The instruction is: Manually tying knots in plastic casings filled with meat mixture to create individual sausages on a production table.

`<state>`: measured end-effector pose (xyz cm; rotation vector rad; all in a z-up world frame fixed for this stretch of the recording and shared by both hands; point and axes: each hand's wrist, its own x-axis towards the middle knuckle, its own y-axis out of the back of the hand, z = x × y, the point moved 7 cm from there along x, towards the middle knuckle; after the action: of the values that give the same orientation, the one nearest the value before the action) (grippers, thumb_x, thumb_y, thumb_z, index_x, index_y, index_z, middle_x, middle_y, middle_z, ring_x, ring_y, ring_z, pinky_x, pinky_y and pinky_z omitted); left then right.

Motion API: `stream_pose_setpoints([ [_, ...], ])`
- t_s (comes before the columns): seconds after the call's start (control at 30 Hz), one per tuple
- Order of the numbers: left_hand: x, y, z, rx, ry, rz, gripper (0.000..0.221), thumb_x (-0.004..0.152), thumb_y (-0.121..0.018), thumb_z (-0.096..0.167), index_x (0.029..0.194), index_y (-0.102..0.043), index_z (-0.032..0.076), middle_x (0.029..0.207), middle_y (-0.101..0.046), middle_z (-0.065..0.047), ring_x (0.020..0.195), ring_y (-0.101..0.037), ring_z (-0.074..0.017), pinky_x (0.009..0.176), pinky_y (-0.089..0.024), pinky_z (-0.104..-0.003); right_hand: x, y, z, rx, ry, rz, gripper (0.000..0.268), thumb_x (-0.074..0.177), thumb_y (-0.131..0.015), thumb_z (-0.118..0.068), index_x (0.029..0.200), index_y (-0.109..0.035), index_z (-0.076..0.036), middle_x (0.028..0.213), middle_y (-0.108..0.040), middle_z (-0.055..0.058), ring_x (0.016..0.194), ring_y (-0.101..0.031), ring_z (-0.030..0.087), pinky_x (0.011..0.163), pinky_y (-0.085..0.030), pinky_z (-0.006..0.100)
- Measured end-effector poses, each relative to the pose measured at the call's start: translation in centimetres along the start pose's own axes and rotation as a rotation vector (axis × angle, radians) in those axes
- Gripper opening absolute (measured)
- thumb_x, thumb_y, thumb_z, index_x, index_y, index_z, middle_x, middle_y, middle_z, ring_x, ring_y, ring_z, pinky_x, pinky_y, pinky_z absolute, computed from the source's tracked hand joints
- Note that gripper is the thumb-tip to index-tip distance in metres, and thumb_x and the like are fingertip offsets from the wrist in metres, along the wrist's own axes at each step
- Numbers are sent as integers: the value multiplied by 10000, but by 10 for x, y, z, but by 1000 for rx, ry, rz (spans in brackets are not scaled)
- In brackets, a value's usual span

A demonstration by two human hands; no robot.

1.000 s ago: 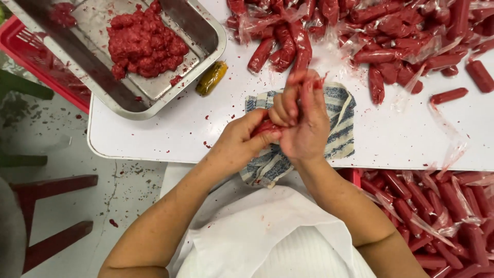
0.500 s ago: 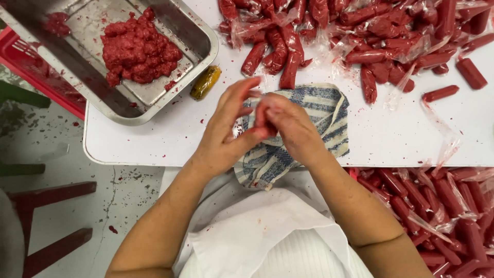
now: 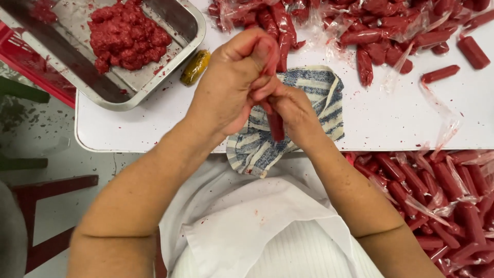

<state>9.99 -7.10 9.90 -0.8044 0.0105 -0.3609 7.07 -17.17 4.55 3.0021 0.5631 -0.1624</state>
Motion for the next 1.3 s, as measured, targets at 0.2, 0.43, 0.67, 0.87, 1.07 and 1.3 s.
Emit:
stream_pose_setpoints([
  [0.2,5,-15,-4,88,95,-32,273,973,-580,171,737,-457,109,654,-354,4,485,-212,-61,417,-214,-212,-10,9,16,113,171,-28,190,890,-328,-23,808,-500,-12,782,-492,102,591,-552,227,542,-534,299],
  [0.43,-3,-41,17,600,-89,-292,226,1034,-527,264,898,-567,88,687,-467,13,594,-442,-68,558,-411,-199,-4,21,-1,-87,382,0,153,963,-439,-175,880,-549,-109,825,-514,-6,793,-464,132,746,-398,293],
  [0.67,-38,-26,45,950,-148,-203,250,1017,-497,117,776,-556,87,678,-541,0,676,-515,-126,711,-446,-282,-12,2,-27,-524,470,-154,310,1065,-261,-99,854,-488,-112,1611,-330,214,1565,-194,412,1219,165,683],
  [0.87,-98,79,38,583,352,408,491,1027,-138,204,1449,-383,150,1382,-640,-201,1016,-725,-274,792,-625,-371,-20,-13,-2,-932,855,76,164,1073,-576,-294,979,-647,-181,1573,-364,106,1339,-495,335,1114,-386,532],
  [1.07,-166,127,-120,50,822,332,383,1005,-550,354,1040,-666,-9,894,-764,-233,662,-749,-274,570,-616,-363,-42,-68,95,-1110,905,-40,122,987,-574,-212,915,-638,-138,1135,-635,79,888,-561,276,695,-421,403],
  [1.3,-157,98,-66,770,532,-105,103,896,-718,121,830,-788,86,516,-637,-80,443,-557,-168,477,-510,-293,-57,-42,-3,-824,813,-457,164,1055,-486,-201,1064,-634,-131,1081,-625,64,916,-572,291,724,-484,379],
])
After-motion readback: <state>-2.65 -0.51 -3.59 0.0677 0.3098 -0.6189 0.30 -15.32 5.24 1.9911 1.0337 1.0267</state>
